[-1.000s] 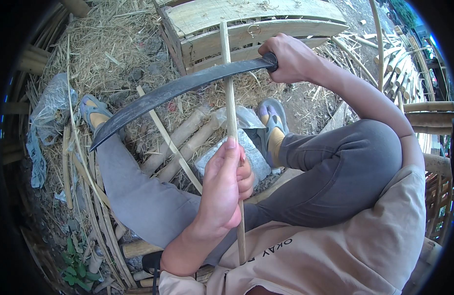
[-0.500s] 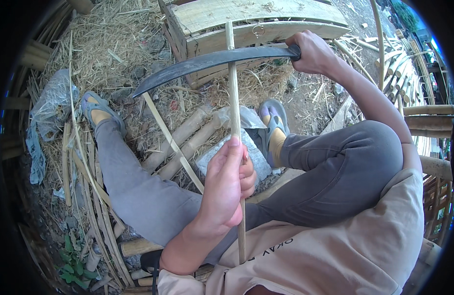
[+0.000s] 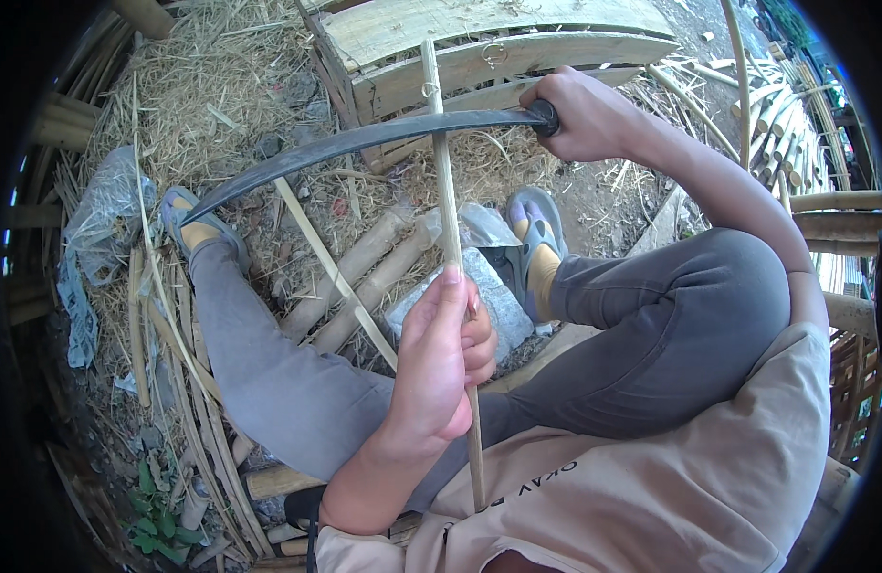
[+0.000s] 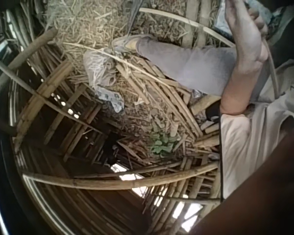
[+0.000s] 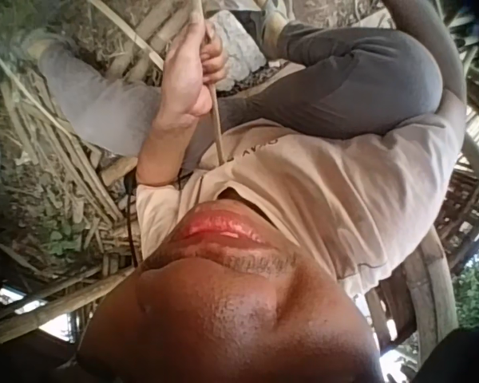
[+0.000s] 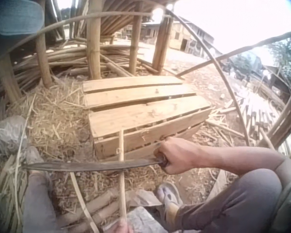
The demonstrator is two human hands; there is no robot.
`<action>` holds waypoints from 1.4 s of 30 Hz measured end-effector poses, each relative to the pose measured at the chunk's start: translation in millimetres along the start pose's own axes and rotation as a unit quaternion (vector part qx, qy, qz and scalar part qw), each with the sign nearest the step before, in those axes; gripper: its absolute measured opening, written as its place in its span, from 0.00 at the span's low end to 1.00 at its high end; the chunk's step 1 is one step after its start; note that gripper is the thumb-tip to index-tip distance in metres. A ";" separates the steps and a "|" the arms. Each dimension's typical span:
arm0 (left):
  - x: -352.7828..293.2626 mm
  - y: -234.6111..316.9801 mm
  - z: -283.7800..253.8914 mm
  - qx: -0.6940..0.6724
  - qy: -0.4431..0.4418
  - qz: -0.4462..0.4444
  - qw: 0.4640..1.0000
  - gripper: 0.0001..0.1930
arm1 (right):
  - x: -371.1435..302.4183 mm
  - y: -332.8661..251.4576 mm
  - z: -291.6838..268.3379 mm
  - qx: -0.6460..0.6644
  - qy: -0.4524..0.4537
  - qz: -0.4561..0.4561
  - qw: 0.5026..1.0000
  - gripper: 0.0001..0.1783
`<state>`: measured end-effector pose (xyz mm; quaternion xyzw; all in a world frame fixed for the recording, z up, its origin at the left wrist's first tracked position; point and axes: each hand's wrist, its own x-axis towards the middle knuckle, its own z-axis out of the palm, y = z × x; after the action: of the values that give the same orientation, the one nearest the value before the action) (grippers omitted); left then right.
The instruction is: The person scrapes a wooden stick with a knife.
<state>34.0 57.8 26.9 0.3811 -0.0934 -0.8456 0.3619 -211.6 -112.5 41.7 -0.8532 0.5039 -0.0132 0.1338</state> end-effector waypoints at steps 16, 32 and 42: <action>-12.8 -4.1 8.3 0.089 0.011 0.052 0.995 0.17 | 18.8 -11.8 -17.2 -0.094 0.065 0.071 0.991 0.19; -25.3 -1.4 -3.0 0.070 -0.034 0.038 0.996 0.17 | 39.2 40.0 -46.3 -0.092 0.147 0.122 0.977 0.08; -23.1 10.2 -10.0 0.008 -0.067 -0.005 0.998 0.16 | 23.3 202.0 -59.5 -0.083 0.267 0.202 0.939 0.16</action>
<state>56.9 67.4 37.7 0.3271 -0.1220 -0.8703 0.3474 -382.6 -237.7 47.6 -0.7067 0.6822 -0.1710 -0.0772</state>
